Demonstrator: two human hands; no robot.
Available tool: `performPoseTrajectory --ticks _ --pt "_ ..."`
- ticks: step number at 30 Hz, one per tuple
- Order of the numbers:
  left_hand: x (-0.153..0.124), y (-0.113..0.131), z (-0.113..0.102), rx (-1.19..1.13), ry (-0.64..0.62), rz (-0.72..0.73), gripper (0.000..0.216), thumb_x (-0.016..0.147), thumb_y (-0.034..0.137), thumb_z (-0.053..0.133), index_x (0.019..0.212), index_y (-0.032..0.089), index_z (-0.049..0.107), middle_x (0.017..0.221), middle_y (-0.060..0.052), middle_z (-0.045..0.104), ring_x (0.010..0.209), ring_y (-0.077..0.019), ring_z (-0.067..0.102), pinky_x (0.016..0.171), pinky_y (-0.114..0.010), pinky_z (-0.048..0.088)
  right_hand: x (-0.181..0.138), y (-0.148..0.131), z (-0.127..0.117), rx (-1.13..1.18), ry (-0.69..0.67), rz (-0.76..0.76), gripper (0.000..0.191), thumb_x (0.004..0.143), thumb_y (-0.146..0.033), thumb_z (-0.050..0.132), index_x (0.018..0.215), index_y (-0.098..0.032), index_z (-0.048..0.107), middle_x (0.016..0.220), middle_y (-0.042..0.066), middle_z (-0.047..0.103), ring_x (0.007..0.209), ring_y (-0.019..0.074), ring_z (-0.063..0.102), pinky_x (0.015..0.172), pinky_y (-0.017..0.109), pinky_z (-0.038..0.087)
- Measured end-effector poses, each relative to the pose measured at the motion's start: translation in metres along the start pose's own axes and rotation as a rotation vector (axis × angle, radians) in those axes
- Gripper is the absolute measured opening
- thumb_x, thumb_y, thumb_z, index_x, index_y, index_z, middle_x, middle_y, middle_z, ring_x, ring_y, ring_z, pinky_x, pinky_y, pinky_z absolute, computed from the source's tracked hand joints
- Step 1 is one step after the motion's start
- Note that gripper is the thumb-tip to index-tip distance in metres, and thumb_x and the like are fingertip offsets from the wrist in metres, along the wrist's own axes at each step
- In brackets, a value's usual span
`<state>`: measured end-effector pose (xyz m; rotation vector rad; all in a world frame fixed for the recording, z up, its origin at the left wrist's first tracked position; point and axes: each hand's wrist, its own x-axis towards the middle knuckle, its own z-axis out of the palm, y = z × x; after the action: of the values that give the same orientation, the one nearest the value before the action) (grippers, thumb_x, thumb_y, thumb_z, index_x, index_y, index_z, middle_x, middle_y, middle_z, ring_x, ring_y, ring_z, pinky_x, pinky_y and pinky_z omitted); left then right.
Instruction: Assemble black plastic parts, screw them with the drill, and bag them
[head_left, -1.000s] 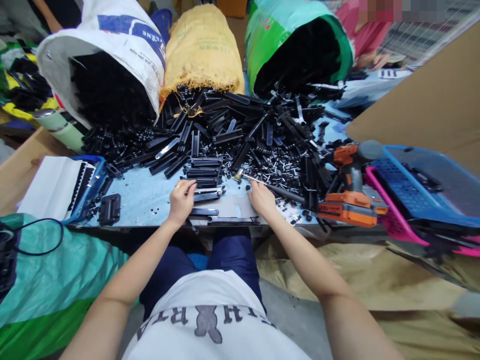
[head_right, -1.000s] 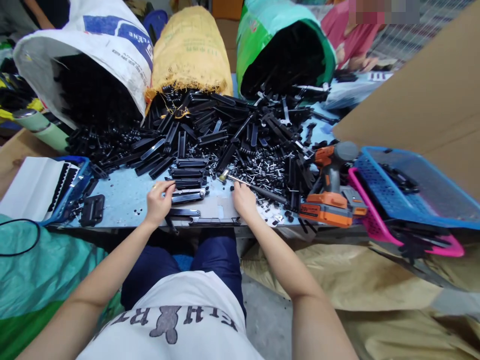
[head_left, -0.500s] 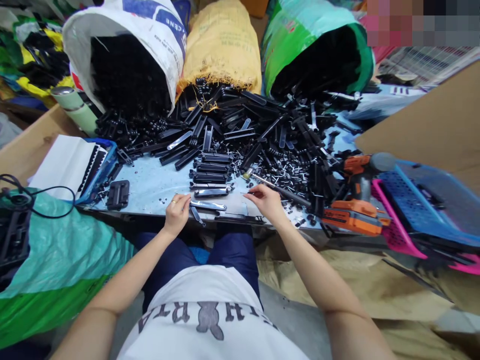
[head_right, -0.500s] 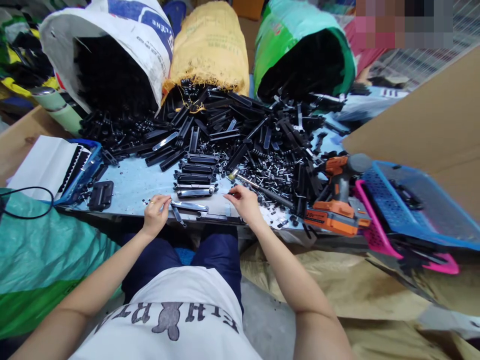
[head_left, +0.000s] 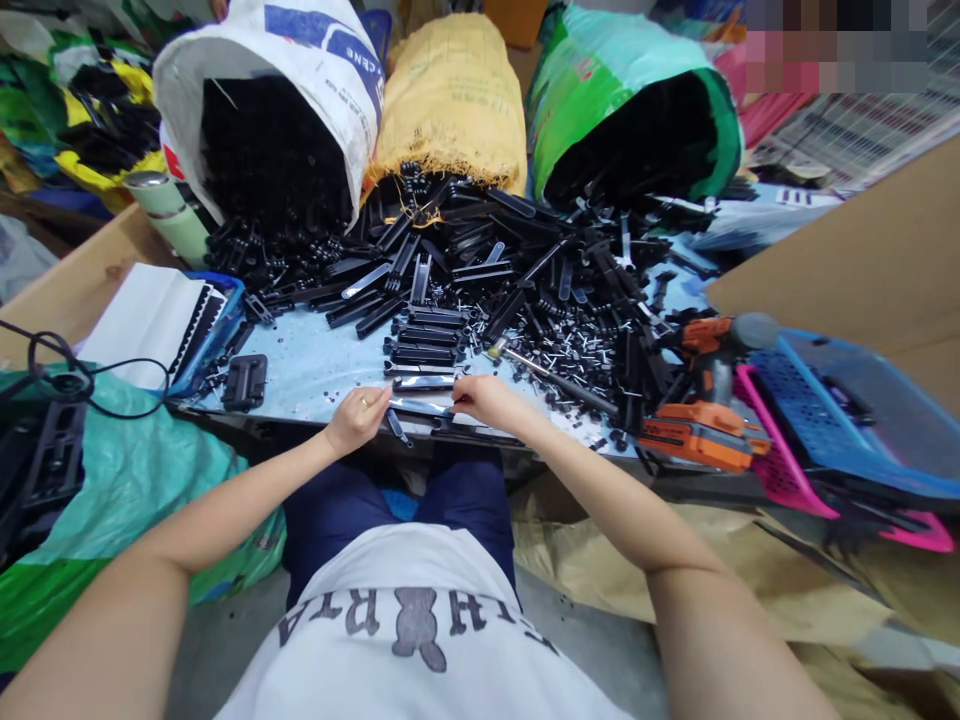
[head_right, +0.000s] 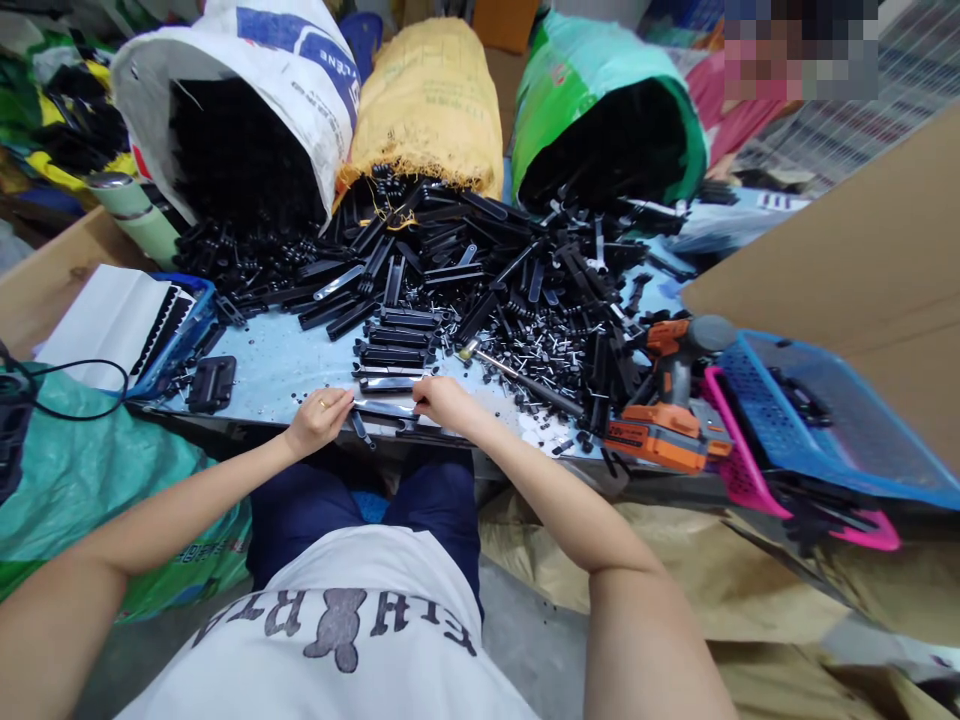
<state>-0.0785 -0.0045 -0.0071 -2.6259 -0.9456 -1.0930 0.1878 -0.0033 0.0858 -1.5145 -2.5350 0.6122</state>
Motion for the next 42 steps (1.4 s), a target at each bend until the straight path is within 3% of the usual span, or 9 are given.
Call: performPoseTrajectory --ticks 4,9,15,22,28,32,34,39,42 --pt "0.0 -0.003 0.002 0.002 -0.008 0.024 0.022 0.089 0.014 0.046 0.106 0.016 0.06 0.08 -0.007 0.066 0.079 -0.0181 0.061 0.069 -0.032 0.045 0.006 -0.011 -0.001 -0.179 -0.097 -0.106 0.002 0.078 -0.013 0.065 0.079 -0.015 0.066 0.085 0.007 0.067 0.082 0.0176 0.061 0.071 0.023 0.039" --pt "-0.002 0.001 0.001 0.109 -0.055 0.024 0.027 0.088 0.015 0.048 0.112 0.014 0.058 0.087 -0.009 0.067 0.084 -0.0207 0.061 0.067 -0.034 0.041 0.007 -0.014 -0.002 -0.233 -0.074 0.019 0.008 0.081 -0.018 0.063 0.088 -0.014 0.065 0.087 0.009 0.067 0.082 0.0187 0.061 0.067 0.023 0.037" --pt "-0.005 0.012 0.004 0.177 -0.046 -0.075 0.031 0.088 0.019 0.047 0.116 0.017 0.059 0.099 -0.012 0.068 0.095 -0.024 0.061 0.081 -0.041 0.038 0.008 -0.013 -0.008 -0.277 -0.153 -0.1 0.003 0.08 -0.014 0.062 0.08 -0.014 0.065 0.084 0.009 0.067 0.08 0.0175 0.06 0.067 0.023 0.035" --pt "0.013 0.021 0.014 0.036 -0.097 0.161 0.031 0.088 0.022 0.049 0.117 0.016 0.058 0.11 -0.01 0.066 0.111 -0.025 0.057 0.1 -0.047 0.035 0.01 -0.012 -0.011 -0.224 -0.128 -0.096 0.006 0.082 -0.017 0.062 0.079 -0.013 0.066 0.081 0.008 0.066 0.078 0.0164 0.059 0.07 0.023 0.037" --pt "0.033 0.026 0.02 -0.09 -0.295 0.248 0.036 0.089 0.03 0.049 0.119 0.011 0.055 0.118 -0.016 0.061 0.11 -0.0252 0.056 0.1 -0.046 0.039 -0.008 0.013 0.023 -0.101 -0.006 -0.209 0.012 0.086 -0.018 0.056 0.084 -0.015 0.067 0.084 0.009 0.066 0.083 0.0179 0.06 0.077 0.027 0.044" --pt "0.038 0.026 0.017 -0.123 -0.432 0.252 0.042 0.09 0.035 0.047 0.124 0.011 0.051 0.123 -0.017 0.057 0.11 -0.026 0.056 0.094 -0.043 0.043 -0.032 0.036 0.063 0.113 0.271 -0.246 0.031 0.089 -0.033 0.054 0.115 -0.016 0.06 0.101 0.01 0.066 0.094 0.0184 0.059 0.084 0.032 0.047" --pt "0.038 0.023 0.015 -0.116 -0.472 0.275 0.046 0.09 0.037 0.047 0.126 0.009 0.049 0.125 -0.019 0.055 0.11 -0.0276 0.055 0.09 -0.041 0.044 -0.04 0.045 0.074 0.134 0.326 -0.293 0.041 0.089 -0.037 0.053 0.125 -0.017 0.053 0.108 0.011 0.064 0.099 0.0189 0.057 0.087 0.033 0.047" --pt "0.038 0.02 0.014 -0.088 -0.529 0.311 0.051 0.09 0.041 0.048 0.128 0.008 0.047 0.127 -0.019 0.054 0.108 -0.0274 0.055 0.089 -0.039 0.043 -0.041 0.053 0.072 -0.061 0.192 -0.331 0.048 0.092 -0.043 0.047 0.132 -0.016 0.048 0.107 0.012 0.062 0.095 0.0193 0.057 0.081 0.03 0.046" --pt "0.039 0.029 0.013 -0.055 -0.533 0.277 0.048 0.09 0.04 0.048 0.128 0.01 0.048 0.124 -0.018 0.056 0.105 -0.025 0.057 0.085 -0.037 0.044 -0.043 0.049 0.066 -0.284 0.146 -0.212 0.05 0.09 -0.051 0.045 0.122 -0.014 0.056 0.098 0.013 0.063 0.088 0.0225 0.059 0.073 0.031 0.045"
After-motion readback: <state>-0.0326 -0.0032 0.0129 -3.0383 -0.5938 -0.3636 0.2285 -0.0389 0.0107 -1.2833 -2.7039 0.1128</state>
